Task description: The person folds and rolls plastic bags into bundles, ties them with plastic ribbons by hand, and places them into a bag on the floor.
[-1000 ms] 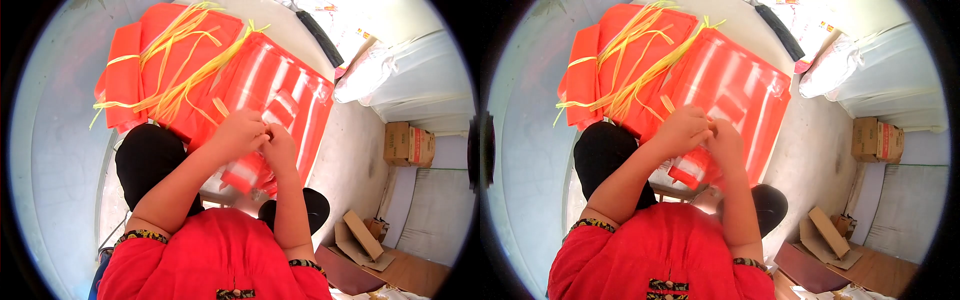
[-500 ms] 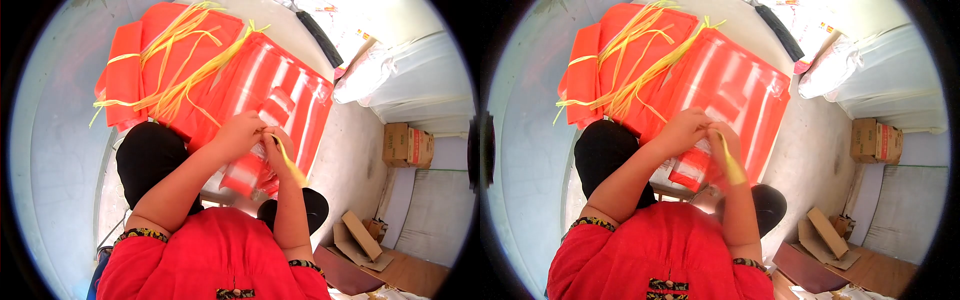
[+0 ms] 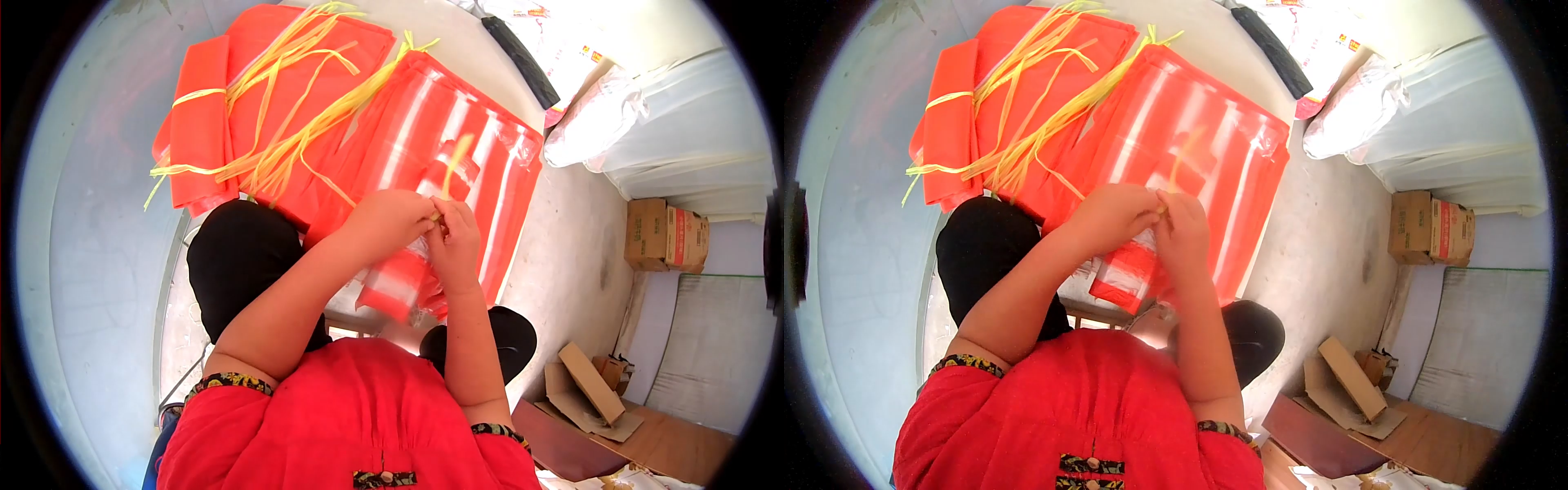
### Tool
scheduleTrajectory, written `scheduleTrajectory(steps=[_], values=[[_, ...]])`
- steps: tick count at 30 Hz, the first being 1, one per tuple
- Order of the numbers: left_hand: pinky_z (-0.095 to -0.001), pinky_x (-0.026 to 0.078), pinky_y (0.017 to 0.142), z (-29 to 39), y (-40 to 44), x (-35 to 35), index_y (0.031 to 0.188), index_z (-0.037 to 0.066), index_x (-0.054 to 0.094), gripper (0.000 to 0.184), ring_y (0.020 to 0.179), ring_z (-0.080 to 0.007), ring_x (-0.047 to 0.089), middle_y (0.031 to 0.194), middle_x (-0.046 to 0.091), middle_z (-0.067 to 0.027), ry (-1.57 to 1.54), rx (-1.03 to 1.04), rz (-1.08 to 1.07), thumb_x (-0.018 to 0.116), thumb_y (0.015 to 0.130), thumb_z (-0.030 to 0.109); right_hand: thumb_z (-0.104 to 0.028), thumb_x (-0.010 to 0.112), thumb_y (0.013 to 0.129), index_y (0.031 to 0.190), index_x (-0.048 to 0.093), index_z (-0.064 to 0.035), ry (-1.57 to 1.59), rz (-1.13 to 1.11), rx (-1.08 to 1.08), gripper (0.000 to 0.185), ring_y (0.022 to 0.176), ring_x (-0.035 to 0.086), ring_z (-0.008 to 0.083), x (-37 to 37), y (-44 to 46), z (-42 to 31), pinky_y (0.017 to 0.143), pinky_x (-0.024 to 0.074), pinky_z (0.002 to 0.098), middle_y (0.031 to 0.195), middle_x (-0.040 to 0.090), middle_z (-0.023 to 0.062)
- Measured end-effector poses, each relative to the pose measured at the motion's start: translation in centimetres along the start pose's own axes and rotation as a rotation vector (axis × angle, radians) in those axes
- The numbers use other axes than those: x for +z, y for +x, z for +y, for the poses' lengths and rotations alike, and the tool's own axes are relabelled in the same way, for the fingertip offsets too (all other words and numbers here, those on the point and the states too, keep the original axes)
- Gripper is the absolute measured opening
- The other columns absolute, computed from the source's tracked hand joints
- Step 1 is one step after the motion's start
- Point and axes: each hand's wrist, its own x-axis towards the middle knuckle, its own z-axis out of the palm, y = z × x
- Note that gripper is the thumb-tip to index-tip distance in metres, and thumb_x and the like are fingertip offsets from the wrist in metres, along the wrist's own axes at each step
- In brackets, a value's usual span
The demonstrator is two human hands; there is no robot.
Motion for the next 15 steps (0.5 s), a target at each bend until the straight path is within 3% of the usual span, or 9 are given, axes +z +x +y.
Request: scheduleTrajectory(steps=[1,4,8,11,14,15], values=[[-0.0449,0.052,0.075,-0.2,-0.1,-0.1,0.096,0.003,0.069,0.017,0.086,-0.0371,0.067,0.091,0.071,-0.0168,0.05,0.094,-0.005,0.068,0.095,0.02,0.004,0.07,0.088,0.122,0.071,-0.0044,0.002,0.009,-0.036,0.035,0.095,0.066,0.0276,0.3,-0.1,0.7,0.082,0.0539,0.0345,0.11,0.067,0.0129],[-0.0456,0.052,0.077,-0.5,-0.3,-0.4,0.097,0.003,0.068,0.015,0.09,-0.0376,0.067,0.092,0.07,-0.0174,-0.04,0.034,-0.059,0.068,0.094,0.018,0.007,0.068,0.089,0.12,0.073,-0.0038,0.082,0.016,0.005,0.033,0.099,0.065,0.0294,0.6,-0.5,0.5,0.082,0.054,0.0355,0.111,0.066,0.015],[-0.0457,0.052,0.077,0.2,-0.4,-0.8,0.098,0.001,0.068,0.018,0.089,-0.0388,0.067,0.091,0.07,-0.0187,-0.137,-0.172,-0.056,0.067,0.095,0.019,0.007,0.066,0.091,0.121,0.074,-0.0033,0.163,0.067,-0.011,0.032,0.099,0.065,0.0302,0.4,-0.1,-0.7,0.081,0.0538,0.0352,0.108,0.065,0.0166],[-0.0454,0.052,0.076,0.5,-0.4,-0.9,0.099,0.0,0.068,0.02,0.087,-0.0387,0.067,0.091,0.069,-0.0195,-0.166,-0.23,-0.007,0.066,0.096,0.02,0.005,0.067,0.093,0.126,0.07,-0.0037,0.129,0.071,-0.03,0.034,0.097,0.065,0.0236,0.7,-0.6,0.2,0.08,0.0535,0.0328,0.105,0.066,0.0117],[-0.0446,0.052,0.076,0.6,-0.5,-0.6,0.099,0.0,0.068,0.021,0.086,-0.0371,0.068,0.089,0.069,-0.0195,-0.167,-0.281,0.048,0.065,0.096,0.02,0.004,0.068,0.093,0.13,0.064,-0.0041,0.533,0.023,0.463,0.038,0.095,0.064,0.0149,0.7,-0.6,-1.1,0.079,0.0527,0.0295,0.101,0.066,0.006],[-0.0443,0.052,0.075,0.4,-0.4,-0.4,0.099,0.0,0.068,0.02,0.085,-0.0363,0.068,0.089,0.069,-0.0193,-0.176,-0.295,0.056,0.065,0.096,0.02,0.003,0.068,0.093,0.13,0.062,-0.0044,0.612,-0.013,0.501,0.038,0.095,0.063,0.0131,0.5,-0.5,-1.0,0.079,0.0525,0.0287,0.101,0.066,0.005]])
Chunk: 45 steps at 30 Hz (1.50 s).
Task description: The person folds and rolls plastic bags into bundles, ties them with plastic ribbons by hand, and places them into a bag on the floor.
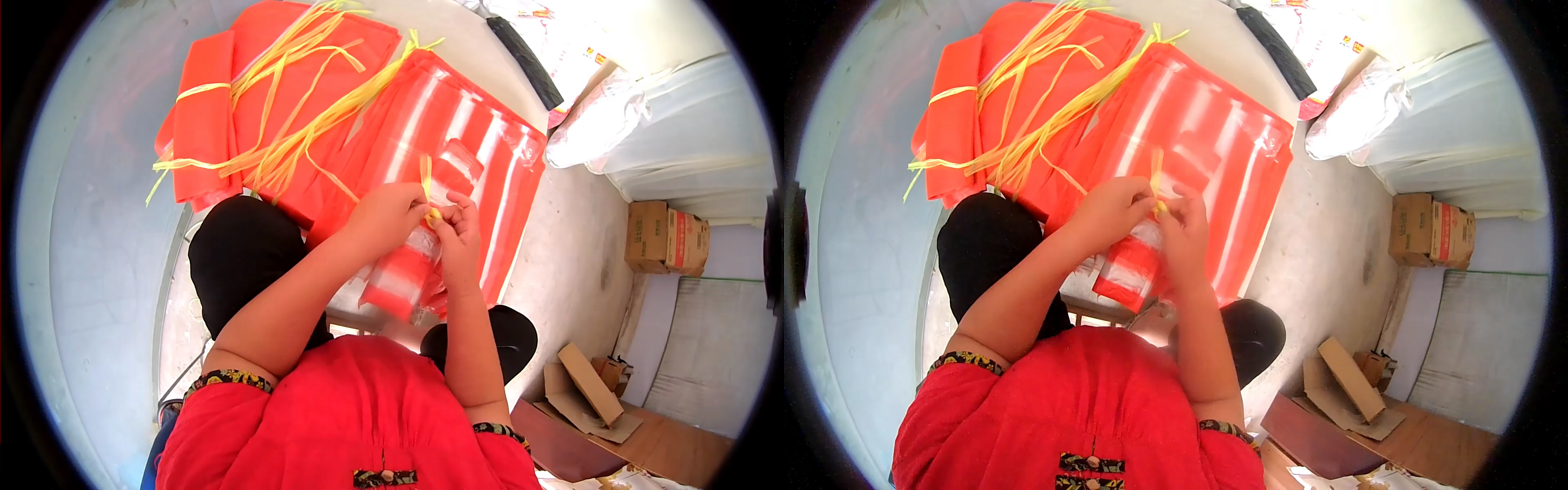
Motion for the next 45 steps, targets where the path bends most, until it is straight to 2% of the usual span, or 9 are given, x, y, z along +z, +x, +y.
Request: scheduleTrajectory(steps=[2,14,22,25,29,36,40,43,45], values=[[-0.0437,0.052,0.074,-0.2,0.1,0.3,0.098,0.0,0.069,0.02,0.085,-0.0349,0.069,0.088,0.07,-0.0188,-0.019,-0.02,0.006,0.066,0.096,0.021,0.001,0.068,0.093,0.131,0.058,-0.005,0.138,-0.076,0.098,0.039,0.094,0.062,0.0094,-0.9,0.3,-0.3,0.079,0.0521,0.0271,0.1,0.066,0.0029],[-0.0475,0.052,0.075,-1.0,0.8,0.6,0.094,0.001,0.068,0.021,0.088,-0.0386,0.069,0.091,0.071,-0.0188,0.116,0.01,0.102,0.064,0.095,0.022,0.006,0.064,0.086,0.127,0.058,-0.0044,-0.735,-0.005,-0.22,0.042,0.082,0.063,0.0173,-0.8,-1.0,-3.8,0.078,0.0555,0.0301,0.107,0.062,0.01],[-0.0515,0.053,0.079,-0.2,0.5,0.0,0.095,0.001,0.066,0.021,0.092,-0.0419,0.066,0.098,0.069,-0.0196,0.396,0.011,0.249,0.064,0.096,0.023,-0.006,0.065,0.095,0.135,0.056,-0.0013,-0.464,-0.003,0.004,0.041,0.091,0.065,0.0221,-4.2,-2.1,-1.2,0.082,0.0556,0.0354,0.112,0.063,0.0138],[-0.0489,0.053,0.08,0.0,0.0,0.3,0.098,0.002,0.067,0.021,0.092,-0.0401,0.066,0.096,0.067,-0.0197,0.231,0.096,0.412,0.066,0.096,0.023,-0.014,0.063,0.1,0.145,0.052,0.0005,-0.448,-0.008,0.068,0.049,0.096,0.067,0.0239,-4.5,-2.6,-1.8,0.085,0.0555,0.0369,0.116,0.064,0.0156],[-0.0449,0.053,0.08,0.1,-0.8,-0.7,0.102,0.002,0.069,0.023,0.091,-0.0366,0.067,0.098,0.068,-0.0184,0.171,0.078,0.029,0.068,0.096,0.024,-0.015,0.059,0.104,0.154,0.042,0.0006,-0.591,-0.12,0.038,0.055,0.093,0.064,0.0163,-4.1,-2.6,-0.8,0.084,0.0536,0.0304,0.119,0.062,0.0109],[-0.041,0.053,0.08,-0.2,-0.9,-1.1,0.119,0.004,0.069,0.036,0.092,-0.0239,0.068,0.104,0.071,-0.0103,-0.298,-0.191,-0.107,0.06,0.105,0.035,-0.02,0.049,0.111,0.157,0.039,-0.0048,0.368,-0.062,0.055,0.049,0.112,0.064,0.0212,-3.2,-3.2,-3.9,0.099,0.0522,0.0366,0.13,0.061,0.0154],[-0.0361,0.056,0.091,0.5,-1.9,-1.3,0.139,0.003,0.06,0.043,0.108,-0.0182,0.069,0.121,0.07,-0.0079,-1.105,-0.508,-0.243,0.061,0.106,0.031,-0.011,0.053,0.107,0.15,0.047,-0.0025,-0.002,-0.06,-0.148,0.044,0.122,0.061,0.0231,-3.0,-3.0,-6.8,0.104,0.0499,0.0363,0.138,0.058,0.0152],[-0.0349,0.056,0.098,-1.1,-1.5,0.7,0.146,0.003,0.053,0.045,0.118,-0.0182,0.067,0.133,0.066,-0.01,-0.958,-0.301,-0.345,0.062,0.105,0.02,-0.008,0.056,0.105,0.15,0.047,-0.0018,-0.379,0.157,-0.086,0.046,0.123,0.059,0.022,-3.7,-2.0,-2.5,0.105,0.0485,0.0352,0.142,0.055,0.0153],[-0.0364,0.057,0.099,-0.1,-1.8,0.3,0.149,0.004,0.049,0.047,0.118,-0.018,0.066,0.136,0.064,-0.0096,-1.072,-0.39,-0.367,0.062,0.104,0.011,-0.011,0.06,0.105,0.157,0.038,-0.0034,-0.075,0.169,0.041,0.057,0.12,0.059,0.0197,-3.1,-2.1,-0.7,0.103,0.0494,0.0343,0.142,0.054,0.0152]])
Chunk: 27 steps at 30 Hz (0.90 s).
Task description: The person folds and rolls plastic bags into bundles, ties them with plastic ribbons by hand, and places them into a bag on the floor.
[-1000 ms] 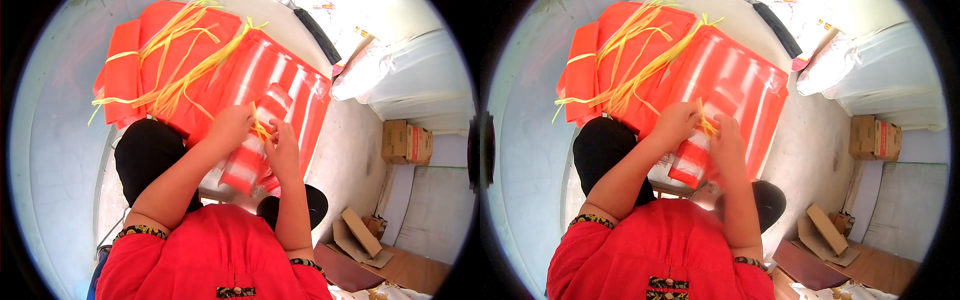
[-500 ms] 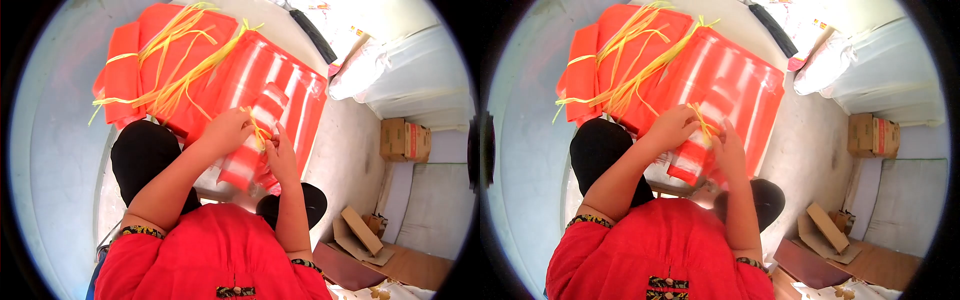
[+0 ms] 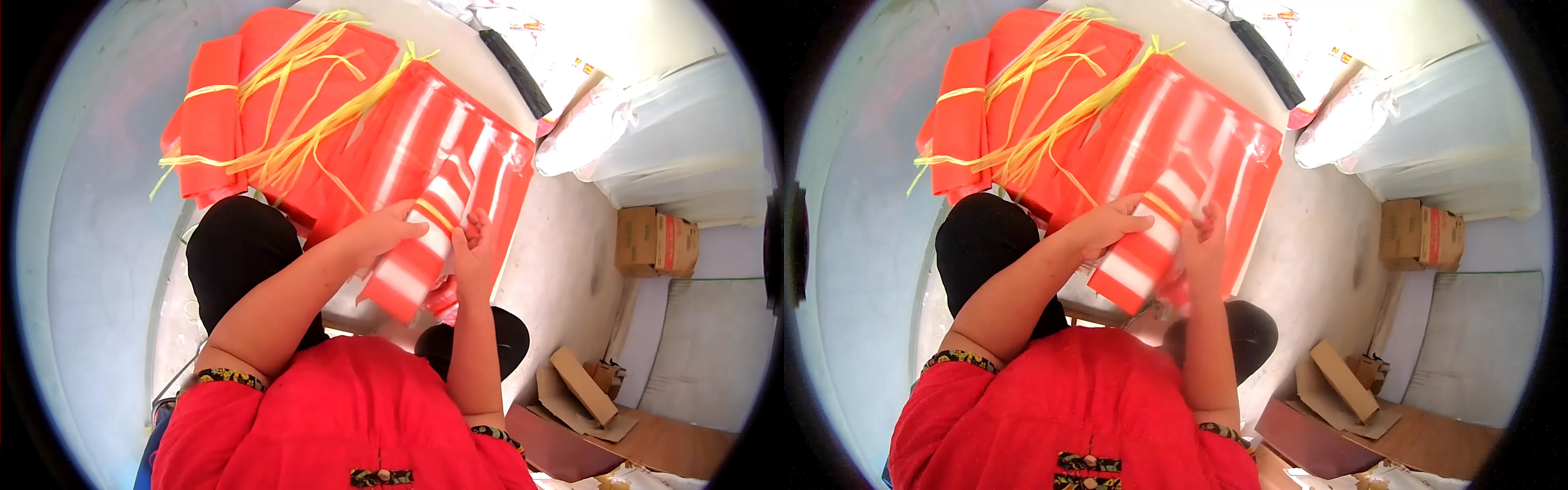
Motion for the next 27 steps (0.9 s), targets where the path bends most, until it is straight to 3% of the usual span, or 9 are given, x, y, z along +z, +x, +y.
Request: scheduleTrajectory(steps=[2,5,8,12,15,18,21,24,27], values=[[-0.0367,0.057,0.099,0.4,-0.3,0.8,0.151,0.003,0.047,0.05,0.119,-0.0182,0.066,0.138,0.063,-0.0096,-0.062,-0.076,-0.014,0.062,0.104,0.012,-0.012,0.061,0.105,0.161,0.032,-0.0047,0.337,0.016,0.118,0.064,0.12,0.059,0.0202,0.4,-0.6,0.8,0.102,0.0502,0.0344,0.143,0.053,0.0158],[-0.0353,0.055,0.101,0.1,0.1,1.2,0.153,0.004,0.045,0.054,0.119,-0.0194,0.066,0.137,0.064,-0.0103,-0.096,-0.117,-0.034,0.064,0.104,0.014,-0.006,0.063,0.103,0.164,0.025,-0.0056,0.371,-0.051,0.193,0.072,0.128,0.059,0.0239,-0.4,-0.9,-1.2,0.106,0.0497,0.0347,0.151,0.051,0.0196],[-0.0341,0.054,0.101,0.0,-0.4,3.0,0.154,0.003,0.044,0.059,0.119,-0.0218,0.066,0.137,0.064,-0.0118,0.098,-0.001,0.03,0.067,0.101,0.017,-0.001,0.065,0.099,0.164,0.025,-0.0038,0.338,0.029,0.006,0.076,0.127,0.06,0.0242,-0.5,-0.7,-1.4,0.106,0.0506,0.036,0.147,0.053,0.0188],[-0.0347,0.051,0.102,-1.3,1.0,1.6,0.156,0.0,0.041,0.069,0.123,-0.0234,0.063,0.138,0.063,-0.0168,0.702,0.036,-0.057,0.07,0.096,0.018,0.003,0.067,0.095,0.163,0.026,-0.0014,0.233,0.11,-0.153,0.079,0.127,0.06,0.0229,-1.3,-0.6,-0.7,0.105,0.0515,0.036,0.144,0.055,0.0172],[-0.0354,0.051,0.102,-3.1,2.7,0.5,0.157,-0.002,0.039,0.072,0.124,-0.0241,0.063,0.135,0.065,-0.0194,0.795,-0.023,-0.01,0.069,0.094,0.017,-0.005,0.067,0.097,0.16,0.032,-0.0019,0.006,0.037,-0.04,0.073,0.131,0.057,0.0276,-3.0,0.2,1.6,0.11,0.0473,0.0398,0.143,0.055,0.0198],[-0.0351,0.051,0.101,-1.7,1.7,1.3,0.156,-0.002,0.039,0.071,0.121,-0.0246,0.064,0.132,0.066,-0.0199,0.795,-0.043,0.041,0.068,0.094,0.017,-0.013,0.062,0.102,0.154,0.046,-0.0023,-0.644,0.281,-0.389,0.056,0.138,0.052,0.0331,-3.7,0.0,2.4,0.117,0.0395,0.045,0.145,0.055,0.0201],[-0.0344,0.051,0.1,-1.3,1.5,1.7,0.155,-0.002,0.042,0.068,0.119,-0.0248,0.065,0.13,0.067,-0.0193,0.785,-0.063,0.057,0.067,0.095,0.018,-0.019,0.054,0.106,0.147,0.056,-0.0036,-0.574,-0.08,-0.444,0.044,0.148,0.042,0.0364,-4.4,0.7,1.6,0.123,0.0287,0.0503,0.153,0.052,0.018],[-0.0344,0.051,0.099,-1.3,1.5,1.5,0.154,-0.002,0.043,0.066,0.118,-0.0247,0.065,0.13,0.067,-0.0194,0.755,-0.064,0.049,0.066,0.096,0.019,-0.016,0.055,0.103,0.144,0.059,-0.0034,-0.797,-0.27,-0.525,0.043,0.15,0.038,0.0417,-3.3,1.8,1.0,0.123,0.0251,0.0574,0.159,0.048,0.0158],[-0.0349,0.051,0.099,-2.3,2.1,0.7,0.154,0.0,0.043,0.064,0.116,-0.0245,0.066,0.128,0.068,-0.019,0.78,-0.047,0.076,0.065,0.097,0.019,-0.028,0.045,0.11,0.147,0.059,-0.0059,-0.856,-0.355,-0.451,0.045,0.158,0.026,0.0367,-2.7,2.7,0.8,0.128,0.0149,0.053,0.164,0.043,0.0138]])
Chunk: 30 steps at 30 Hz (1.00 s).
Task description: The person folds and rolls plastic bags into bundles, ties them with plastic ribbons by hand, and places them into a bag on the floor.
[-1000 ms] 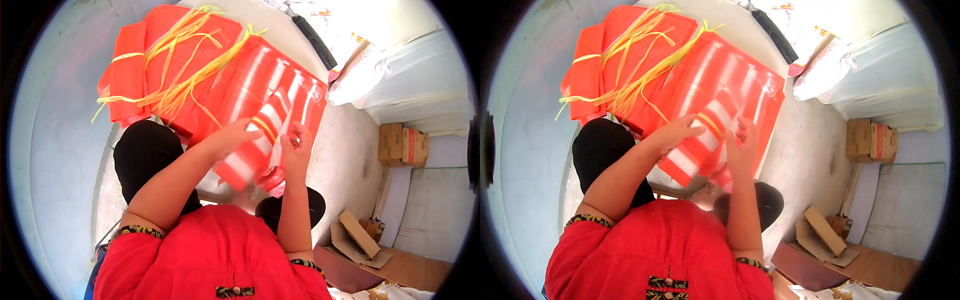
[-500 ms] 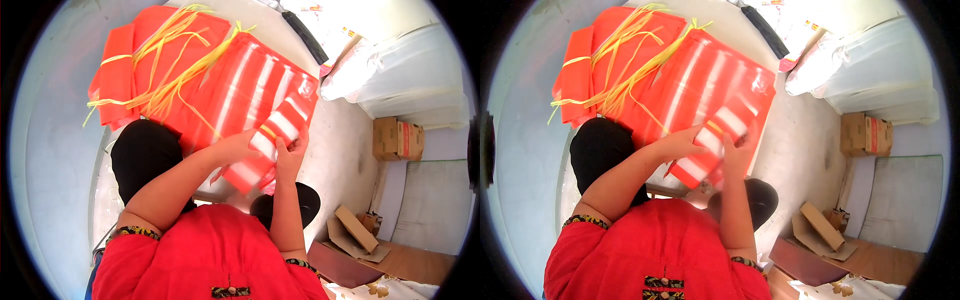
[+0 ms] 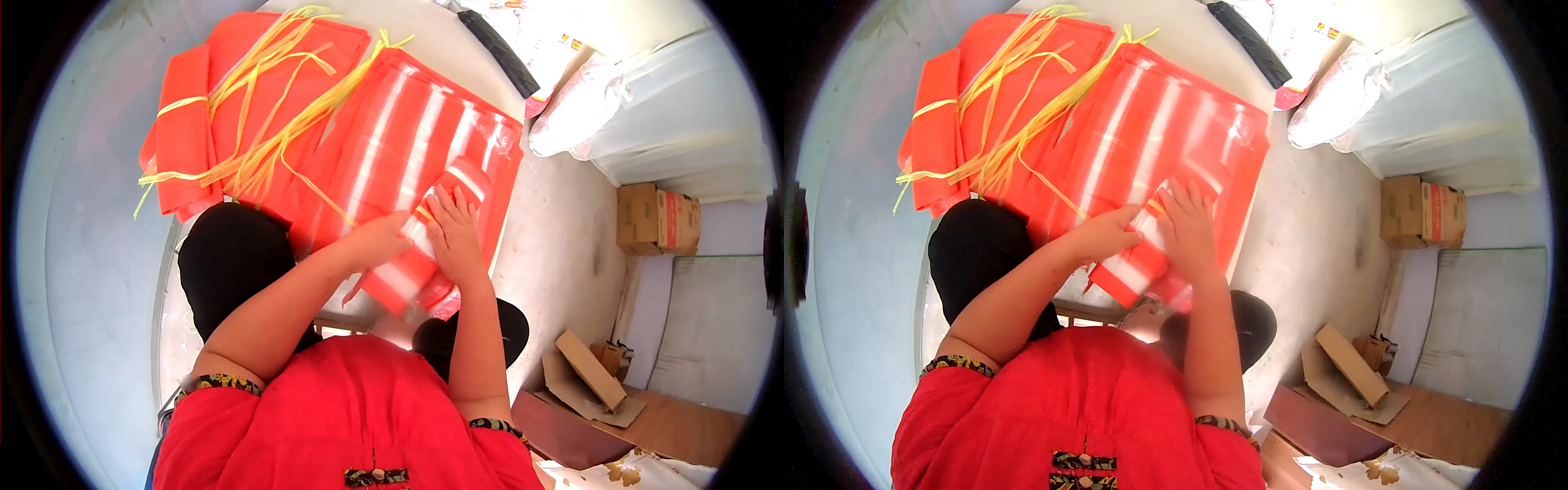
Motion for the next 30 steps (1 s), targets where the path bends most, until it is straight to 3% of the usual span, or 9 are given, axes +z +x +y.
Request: scheduleTrajectory(steps=[9,12,14,17,19,20,23,26,30], values=[[-0.0391,0.055,0.088,-0.1,-0.3,0.1,0.144,-0.002,0.049,0.051,0.105,-0.0281,0.07,0.116,0.071,-0.0205,0.01,0.014,0.039,0.061,0.099,0.018,-0.043,0.029,0.113,0.15,0.056,-0.0065,-0.018,-0.132,0.049,0.058,0.159,0.021,0.0391,-1.1,4.1,1.8,0.128,0.0126,0.0504,0.167,0.038,0.0157],[-0.0384,0.055,0.088,0.4,-0.6,0.0,0.145,0.0,0.05,0.051,0.103,-0.0271,0.07,0.116,0.071,-0.0189,-0.013,0.009,0.041,0.061,0.099,0.018,-0.046,0.028,0.114,0.148,0.057,-0.0044,-0.007,0.036,-0.01,0.061,0.156,0.03,0.0362,1.1,4.7,5.4,0.128,0.0181,0.0477,0.163,0.045,0.0148],[-0.0373,0.055,0.087,-1.1,0.4,0.1,0.147,0.001,0.049,0.052,0.103,-0.0259,0.07,0.117,0.071,-0.0175,0.009,0.063,0.03,0.06,0.099,0.018,-0.045,0.033,0.113,0.145,0.059,-0.0038,0.683,0.104,0.34,0.058,0.148,0.042,0.0313,-1.1,5.9,3.3,0.124,0.0268,0.0446,0.153,0.055,0.013],[-0.035,0.055,0.088,-1.9,0.9,0.3,0.147,0.001,0.05,0.052,0.103,-0.0228,0.07,0.117,0.072,-0.0144,-0.102,0.037,-0.002,0.06,0.099,0.018,-0.036,0.051,0.11,0.136,0.063,-0.0048,1.071,0.342,0.369,0.042,0.113,0.061,0.0164,-2.5,4.6,3.5,0.1,0.0464,0.0336,0.123,0.068,0.0046],[-0.0343,0.056,0.084,-1.0,0.5,0.0,0.146,0.001,0.05,0.051,0.101,-0.0217,0.07,0.116,0.072,-0.0133,-0.145,-0.001,-0.016,0.06,0.1,0.019,-0.029,0.057,0.108,0.133,0.064,-0.0049,0.998,0.59,0.633,0.036,0.099,0.062,0.0128,-4.0,2.6,1.8,0.087,0.049,0.0308,0.114,0.068,0.002],[-0.034,0.057,0.082,-0.6,0.3,0.1,0.146,0.002,0.05,0.05,0.101,-0.0211,0.07,0.116,0.071,-0.0128,-0.164,-0.021,-0.028,0.06,0.1,0.019,-0.024,0.057,0.108,0.137,0.06,-0.0036,0.886,0.448,0.627,0.036,0.089,0.06,0.011,-4.9,1.0,0.4,0.079,0.0484,0.028,0.104,0.067,0.0004],[-0.0347,0.054,0.099,-1.4,1.2,0.6,0.155,0.0,0.041,0.054,0.119,-0.019,0.064,0.135,0.063,-0.0153,-0.397,-0.033,-0.129,0.055,0.103,0.006,-0.021,0.057,0.107,0.15,0.047,-0.0019,0.392,0.05,0.654,0.047,0.085,0.058,0.01,-4.8,-2.8,-1.1,0.079,0.0484,0.026,0.097,0.064,0.0005],[-0.036,0.055,0.099,-1.5,1.1,1.1,0.152,-0.002,0.041,0.05,0.118,-0.0198,0.065,0.135,0.062,-0.0145,-0.387,-0.044,-0.176,0.053,0.104,0.004,-0.021,0.057,0.107,0.16,0.032,-0.0014,0.724,0.202,0.449,0.062,0.086,0.057,0.0094,-0.9,-5.3,-0.2,0.08,0.0478,0.0248,0.094,0.061,0.0003],[-0.0367,0.057,0.097,-1.6,0.2,2.7,0.151,-0.002,0.04,0.049,0.116,-0.0196,0.065,0.133,0.062,-0.0151,-0.392,-0.115,-0.137,0.053,0.105,0.005,-0.02,0.057,0.107,0.164,0.027,-0.0022,0.808,0.292,0.531,0.066,0.086,0.058,0.0097,1.7,-5.6,3.5,0.08,0.0488,0.0259,0.097,0.063,0.0021]])
